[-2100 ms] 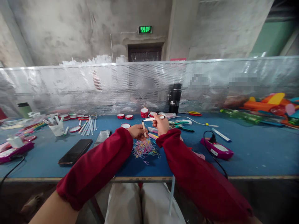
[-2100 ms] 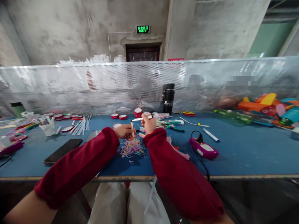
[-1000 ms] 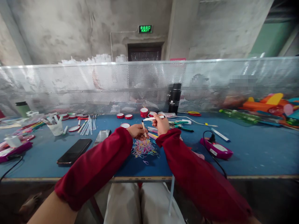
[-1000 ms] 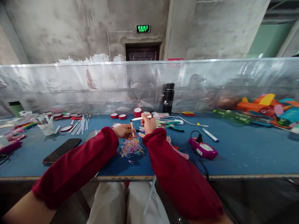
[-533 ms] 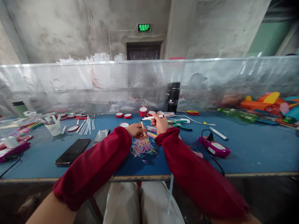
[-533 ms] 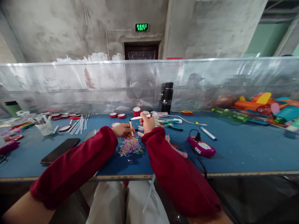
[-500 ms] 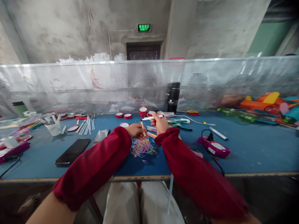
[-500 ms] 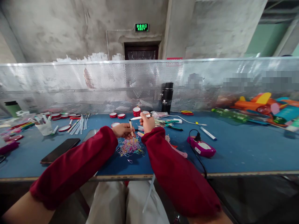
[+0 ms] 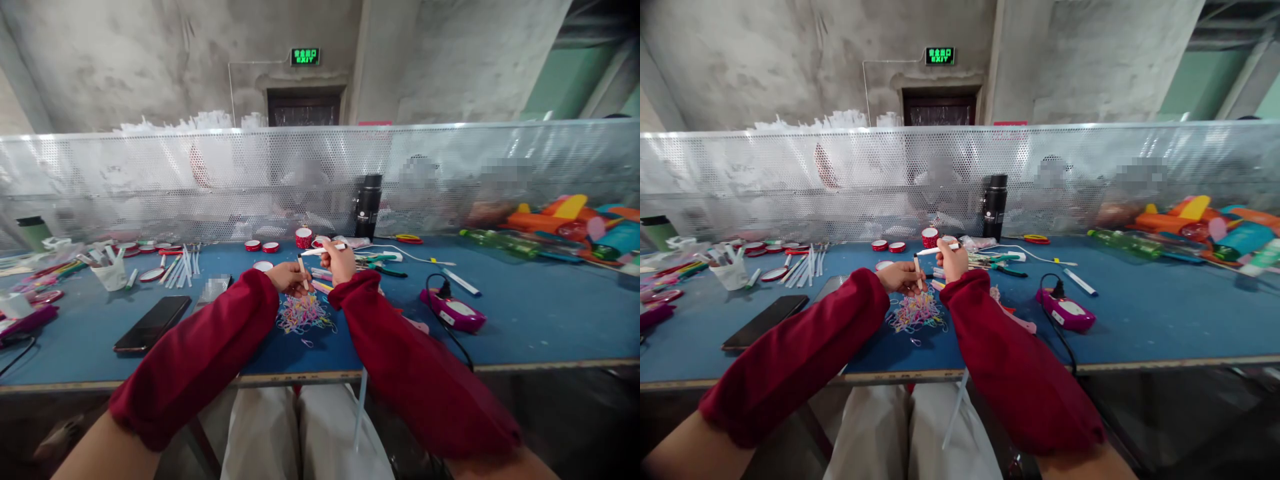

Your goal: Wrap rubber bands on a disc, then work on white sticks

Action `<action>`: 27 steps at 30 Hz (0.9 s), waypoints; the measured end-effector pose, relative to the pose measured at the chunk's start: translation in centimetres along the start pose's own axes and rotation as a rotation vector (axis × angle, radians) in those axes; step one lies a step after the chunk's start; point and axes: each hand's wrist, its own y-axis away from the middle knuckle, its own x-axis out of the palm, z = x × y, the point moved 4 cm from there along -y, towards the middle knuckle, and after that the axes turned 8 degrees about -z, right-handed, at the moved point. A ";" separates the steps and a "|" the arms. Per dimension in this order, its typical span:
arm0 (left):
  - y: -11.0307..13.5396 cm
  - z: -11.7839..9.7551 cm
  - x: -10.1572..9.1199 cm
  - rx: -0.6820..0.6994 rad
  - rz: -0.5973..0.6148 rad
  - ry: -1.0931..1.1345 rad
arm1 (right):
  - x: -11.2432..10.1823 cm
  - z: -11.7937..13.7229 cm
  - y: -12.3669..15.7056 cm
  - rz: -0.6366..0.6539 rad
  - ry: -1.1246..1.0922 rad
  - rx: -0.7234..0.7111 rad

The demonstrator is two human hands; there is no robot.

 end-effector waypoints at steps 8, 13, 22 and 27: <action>-0.2 0.2 -0.4 0.009 -0.012 0.007 | -0.1 -0.3 -0.3 0.007 -0.068 0.035; 0.0 0.1 -0.3 -0.001 -0.027 -0.006 | 0.1 -0.5 -0.3 0.016 -0.026 0.021; 0.7 -0.2 0.1 -0.013 -0.039 -0.020 | 0.1 -0.7 -0.2 0.028 -0.029 0.035; 0.9 -0.4 0.3 -0.014 -0.049 -0.023 | 0.1 -0.8 -0.1 0.021 -0.040 0.083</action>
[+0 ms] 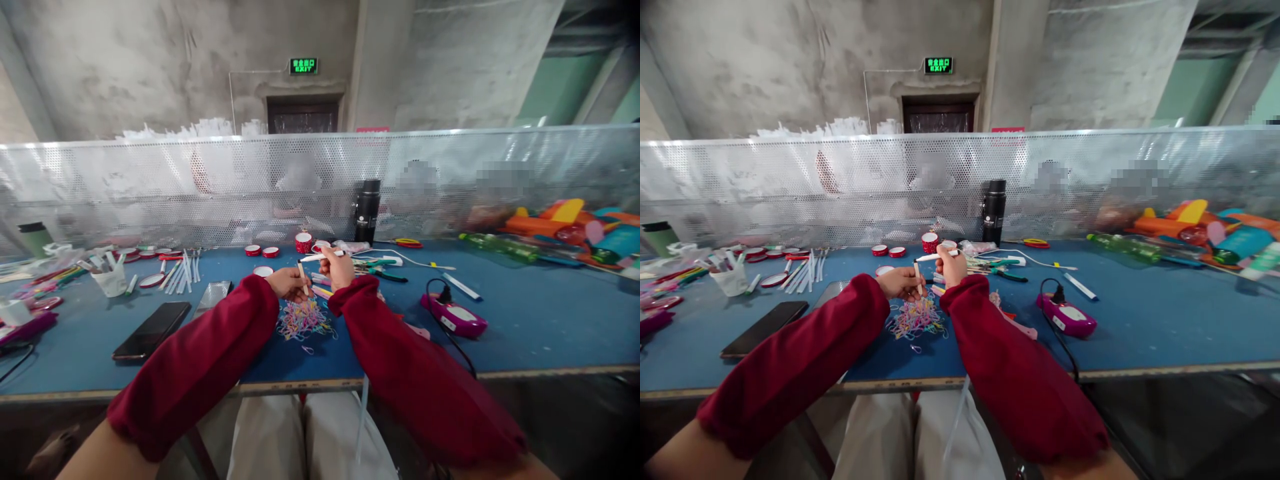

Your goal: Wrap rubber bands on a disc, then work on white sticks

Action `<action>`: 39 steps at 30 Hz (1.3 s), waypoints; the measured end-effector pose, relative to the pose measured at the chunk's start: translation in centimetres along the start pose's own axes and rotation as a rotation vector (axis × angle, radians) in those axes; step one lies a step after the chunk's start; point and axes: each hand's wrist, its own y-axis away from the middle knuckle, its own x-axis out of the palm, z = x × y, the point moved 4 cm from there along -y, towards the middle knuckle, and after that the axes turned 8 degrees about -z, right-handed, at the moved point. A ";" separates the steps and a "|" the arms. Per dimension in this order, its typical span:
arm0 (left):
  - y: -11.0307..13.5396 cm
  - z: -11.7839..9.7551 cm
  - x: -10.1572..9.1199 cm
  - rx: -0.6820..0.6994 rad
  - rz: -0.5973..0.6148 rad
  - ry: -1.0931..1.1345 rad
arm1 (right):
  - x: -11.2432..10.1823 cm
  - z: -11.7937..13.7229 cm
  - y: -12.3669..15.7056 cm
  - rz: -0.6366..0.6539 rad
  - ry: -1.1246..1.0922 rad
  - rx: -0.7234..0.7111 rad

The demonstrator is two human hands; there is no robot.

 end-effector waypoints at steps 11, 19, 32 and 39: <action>-1.5 0.9 -0.8 0.034 -0.004 0.016 | 0.2 0.8 0.3 0.036 -0.024 -0.085; -1.1 0.7 -0.7 0.018 -0.017 0.024 | 0.8 0.7 1.5 0.115 0.048 -0.164; -1.8 1.0 -1.4 0.079 -0.080 0.138 | 1.5 0.2 3.2 0.291 0.237 -0.301; -1.7 1.1 -1.1 0.093 -0.091 0.125 | 1.7 -0.3 3.5 0.349 0.234 -0.279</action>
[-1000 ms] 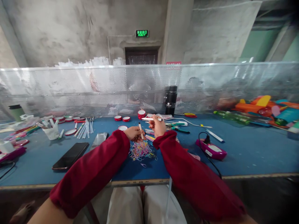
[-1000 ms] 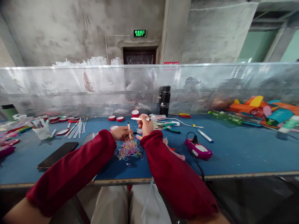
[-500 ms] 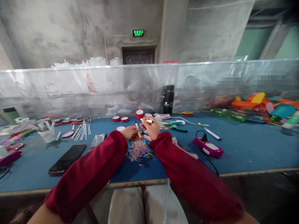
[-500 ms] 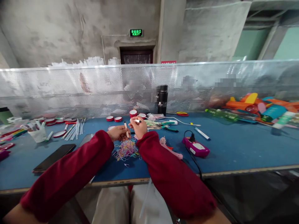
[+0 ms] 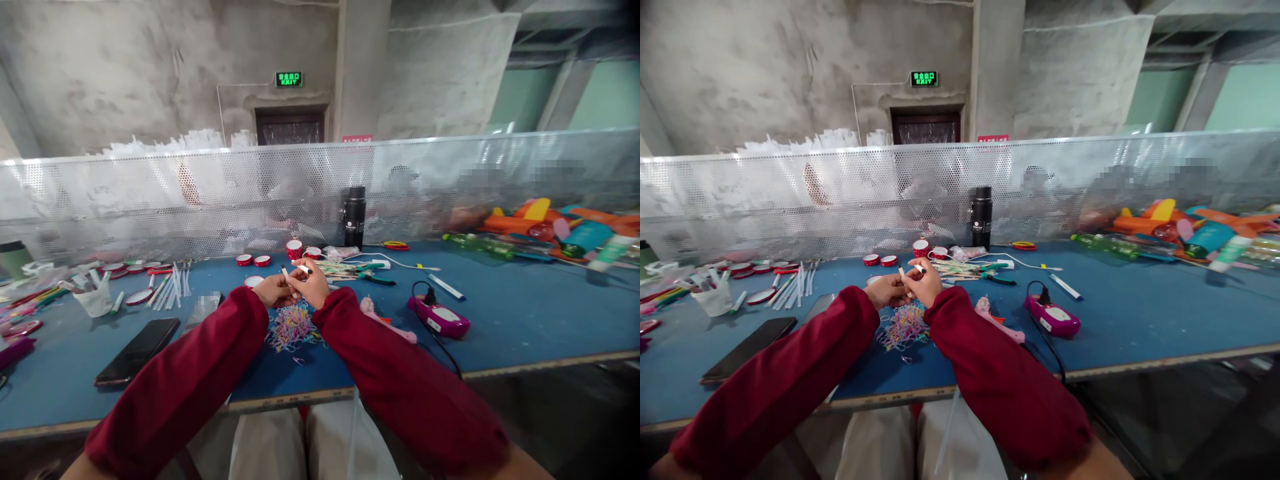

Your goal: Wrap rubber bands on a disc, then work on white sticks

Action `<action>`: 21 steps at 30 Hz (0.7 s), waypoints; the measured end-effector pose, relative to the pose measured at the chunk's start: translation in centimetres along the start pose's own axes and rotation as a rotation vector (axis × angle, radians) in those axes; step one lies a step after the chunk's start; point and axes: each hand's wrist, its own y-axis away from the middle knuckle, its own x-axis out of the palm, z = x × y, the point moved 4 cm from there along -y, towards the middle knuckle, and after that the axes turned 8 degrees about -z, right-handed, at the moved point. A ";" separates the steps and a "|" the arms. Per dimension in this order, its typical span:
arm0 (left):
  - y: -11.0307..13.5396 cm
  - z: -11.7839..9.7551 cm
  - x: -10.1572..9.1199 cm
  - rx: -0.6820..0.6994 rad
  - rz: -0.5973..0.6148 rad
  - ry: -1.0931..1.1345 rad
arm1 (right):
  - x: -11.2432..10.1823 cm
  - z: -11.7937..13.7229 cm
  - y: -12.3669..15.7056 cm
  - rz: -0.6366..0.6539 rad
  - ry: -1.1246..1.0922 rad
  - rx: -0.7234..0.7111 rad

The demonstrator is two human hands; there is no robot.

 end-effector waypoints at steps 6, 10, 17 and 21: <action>0.2 -0.2 0.2 0.022 0.034 -0.043 | -0.1 0.2 -0.2 -0.016 0.076 -0.116; 0.1 -0.2 0.1 0.030 0.028 -0.031 | 0.1 0.0 -0.1 0.016 0.025 -0.044; 0.1 -0.2 -0.1 -0.019 -0.009 0.049 | -0.6 0.1 -0.6 -0.096 0.030 -0.057; -0.1 -0.1 -0.2 -0.030 -0.020 0.073 | -1.6 0.7 -1.3 -0.236 -0.036 -0.037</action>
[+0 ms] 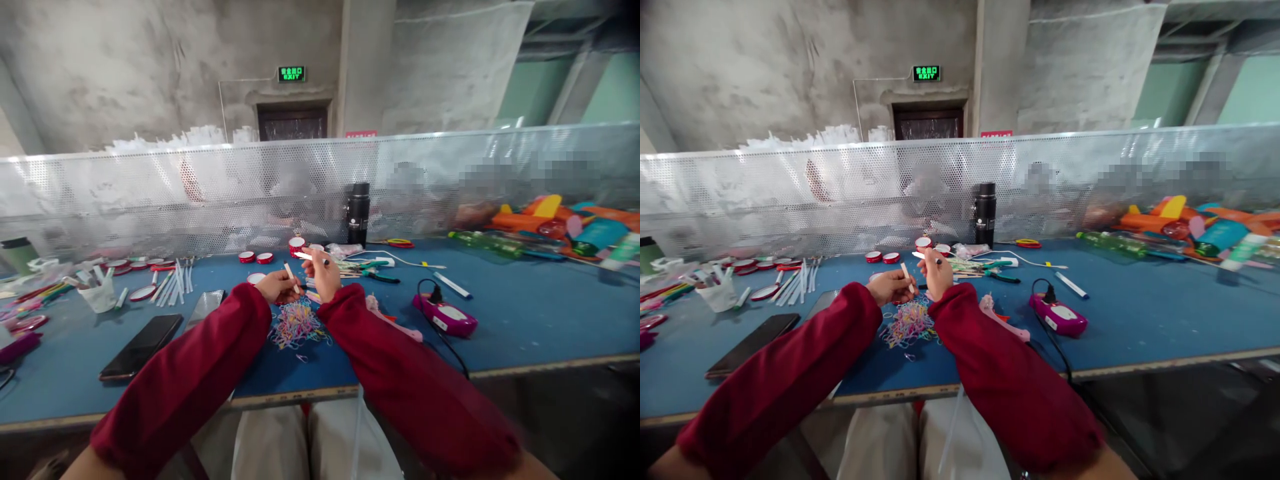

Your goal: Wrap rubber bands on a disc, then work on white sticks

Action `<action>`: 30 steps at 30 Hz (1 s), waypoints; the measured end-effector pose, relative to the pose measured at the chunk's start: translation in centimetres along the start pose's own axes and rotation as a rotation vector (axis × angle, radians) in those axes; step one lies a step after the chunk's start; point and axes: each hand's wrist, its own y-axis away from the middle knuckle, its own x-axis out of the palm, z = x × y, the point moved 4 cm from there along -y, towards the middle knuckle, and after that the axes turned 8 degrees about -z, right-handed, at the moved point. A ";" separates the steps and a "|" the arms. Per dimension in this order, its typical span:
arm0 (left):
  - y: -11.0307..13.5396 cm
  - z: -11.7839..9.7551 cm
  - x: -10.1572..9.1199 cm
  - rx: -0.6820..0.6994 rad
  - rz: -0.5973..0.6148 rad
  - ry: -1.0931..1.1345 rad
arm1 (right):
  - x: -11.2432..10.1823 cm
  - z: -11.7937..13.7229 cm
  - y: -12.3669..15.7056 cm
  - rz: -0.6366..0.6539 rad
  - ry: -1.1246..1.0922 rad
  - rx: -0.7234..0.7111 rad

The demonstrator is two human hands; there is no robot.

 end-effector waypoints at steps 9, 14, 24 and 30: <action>-0.3 0.0 0.0 -0.005 0.004 0.009 | -0.3 -0.1 -0.6 -0.098 -0.135 0.149; -0.2 0.0 0.2 -0.026 0.007 -0.011 | -0.1 0.0 -0.4 -0.084 -0.108 0.133; 0.1 0.0 0.4 -0.035 0.027 -0.016 | -0.2 0.1 -0.4 -0.088 -0.074 0.139; 0.0 0.0 0.4 -0.039 0.030 -0.029 | -0.2 0.1 -0.4 -0.089 -0.077 0.131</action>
